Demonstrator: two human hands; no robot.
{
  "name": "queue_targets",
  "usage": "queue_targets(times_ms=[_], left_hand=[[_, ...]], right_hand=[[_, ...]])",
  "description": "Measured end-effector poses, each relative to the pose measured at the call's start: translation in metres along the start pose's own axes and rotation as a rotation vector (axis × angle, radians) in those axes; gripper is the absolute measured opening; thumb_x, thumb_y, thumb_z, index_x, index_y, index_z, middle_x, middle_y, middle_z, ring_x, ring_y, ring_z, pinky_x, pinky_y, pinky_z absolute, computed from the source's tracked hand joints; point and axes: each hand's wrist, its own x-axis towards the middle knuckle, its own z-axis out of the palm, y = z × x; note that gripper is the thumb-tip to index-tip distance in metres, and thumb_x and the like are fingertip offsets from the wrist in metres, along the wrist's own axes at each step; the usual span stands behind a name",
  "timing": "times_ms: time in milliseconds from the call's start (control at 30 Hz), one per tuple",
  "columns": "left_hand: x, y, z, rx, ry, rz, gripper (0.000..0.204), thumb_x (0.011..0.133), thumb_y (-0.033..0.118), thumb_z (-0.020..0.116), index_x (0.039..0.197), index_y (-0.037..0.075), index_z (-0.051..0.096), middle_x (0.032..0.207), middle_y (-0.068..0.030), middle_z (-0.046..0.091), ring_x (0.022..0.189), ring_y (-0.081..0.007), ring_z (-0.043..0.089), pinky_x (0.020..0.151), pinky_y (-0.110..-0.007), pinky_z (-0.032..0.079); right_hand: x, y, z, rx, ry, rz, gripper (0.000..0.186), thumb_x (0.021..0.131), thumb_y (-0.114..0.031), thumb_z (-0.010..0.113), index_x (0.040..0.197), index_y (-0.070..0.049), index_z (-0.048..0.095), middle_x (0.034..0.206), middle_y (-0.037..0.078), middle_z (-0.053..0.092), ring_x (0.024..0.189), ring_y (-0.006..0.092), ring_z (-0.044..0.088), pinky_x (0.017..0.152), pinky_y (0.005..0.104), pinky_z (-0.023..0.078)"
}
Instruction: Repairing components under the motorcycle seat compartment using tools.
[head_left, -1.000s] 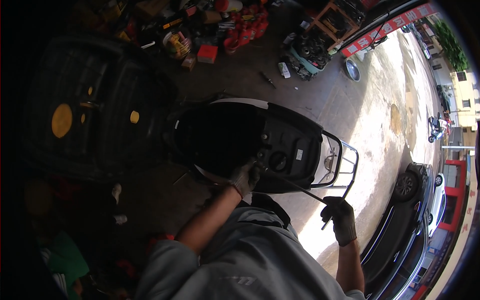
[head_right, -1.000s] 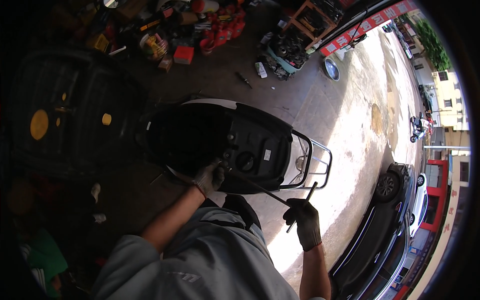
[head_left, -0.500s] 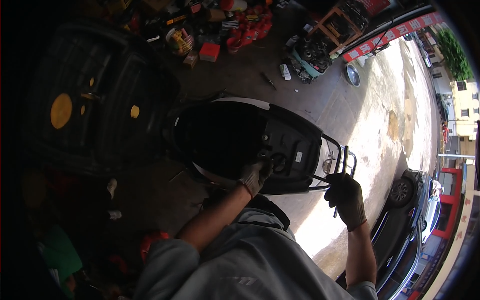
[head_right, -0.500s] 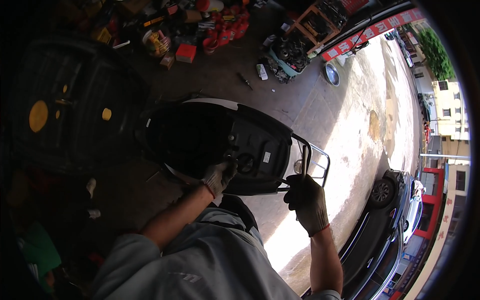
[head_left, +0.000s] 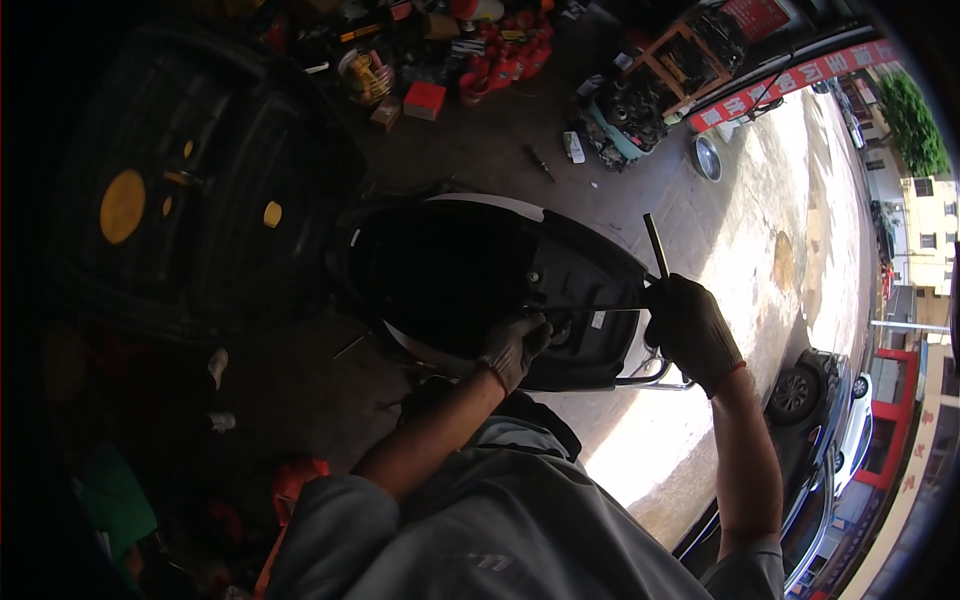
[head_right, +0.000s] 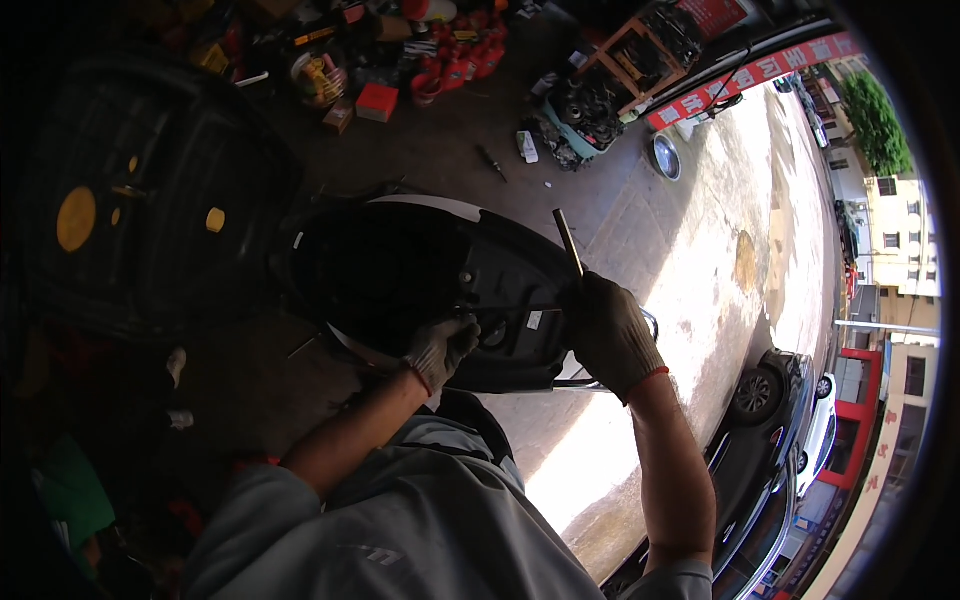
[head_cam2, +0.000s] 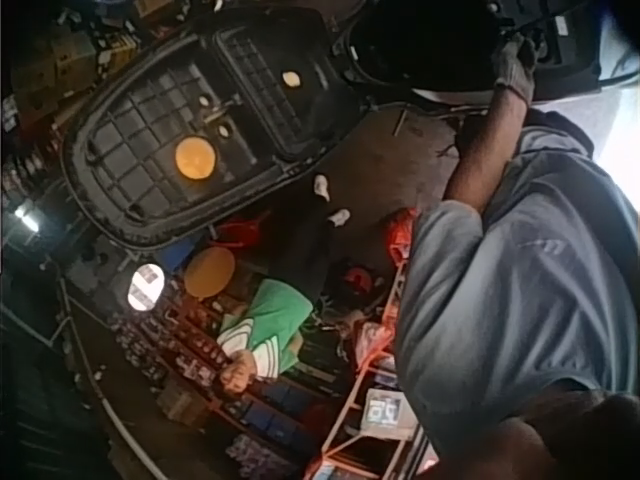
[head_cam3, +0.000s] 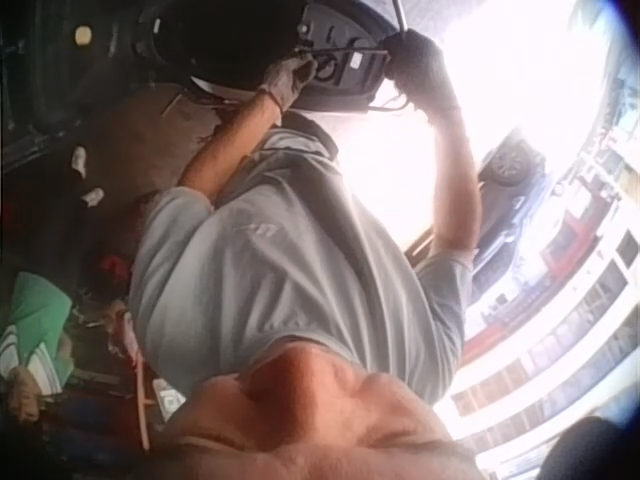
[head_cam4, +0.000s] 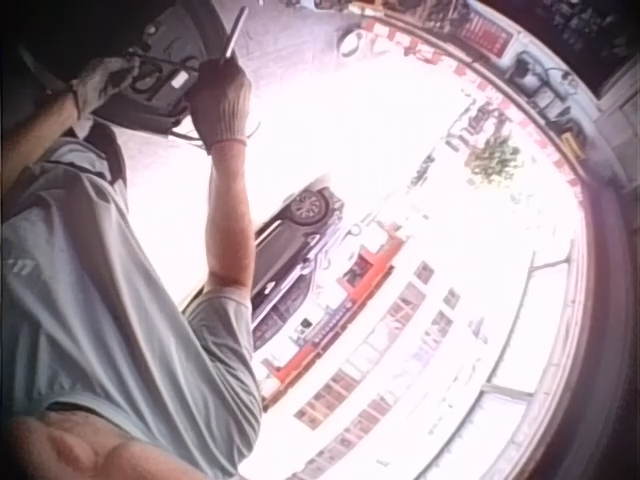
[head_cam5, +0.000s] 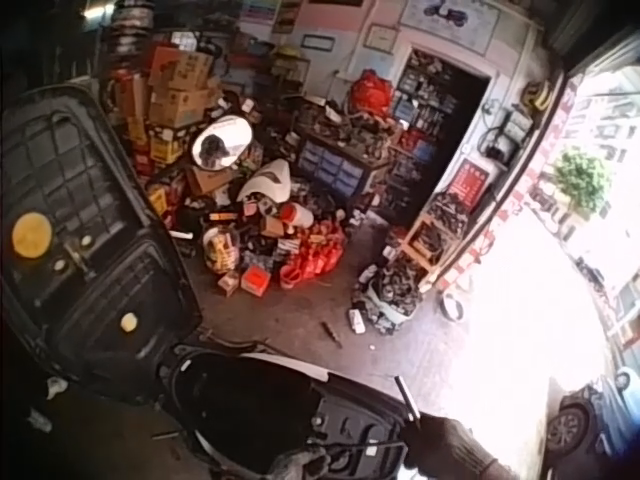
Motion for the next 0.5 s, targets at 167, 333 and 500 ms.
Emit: queue_targets(times_ms=[167, 333, 500], left_hand=[[-0.029, 0.015, 0.024, 0.058, -0.040, -0.034, 0.008, 0.089, 0.001, 0.058, 0.096, -0.003, 0.059, 0.087, -0.0105, 0.064, 0.067, -0.0156, 0.066, 0.054, -0.022, 0.059], [-0.021, -0.011, -0.003, 0.519, 0.001, 0.209, 0.019, 0.090, 0.006, 0.060, 0.107, -0.003, 0.058, 0.088, -0.0074, 0.063, 0.068, -0.0144, 0.062, 0.057, -0.023, 0.054], [-0.056, -0.009, 0.045, 1.576, -0.019, 1.457, 0.045, 0.078, 0.007, 0.069, 0.120, 0.005, 0.055, 0.097, -0.0097, 0.061, 0.083, -0.0235, 0.060, 0.079, -0.044, 0.046]], right_hand=[[0.005, -0.005, -0.005, -0.195, -0.081, -0.121, 0.022, 0.065, 0.002, 0.067, 0.087, -0.001, 0.063, 0.079, 0.014, 0.062, 0.073, 0.0300, 0.062, 0.066, 0.0350, 0.054], [-0.004, -0.019, -0.001, -0.095, -0.101, 0.112, 0.020, 0.071, 0.000, 0.066, 0.091, -0.002, 0.062, 0.076, 0.014, 0.062, 0.072, 0.0300, 0.064, 0.062, 0.0368, 0.053], [-0.018, -0.044, -0.006, -0.175, -0.101, 0.043, 0.013, 0.084, -0.003, 0.056, 0.095, -0.006, 0.062, 0.069, 0.011, 0.062, 0.066, 0.0291, 0.065, 0.057, 0.0384, 0.051]])
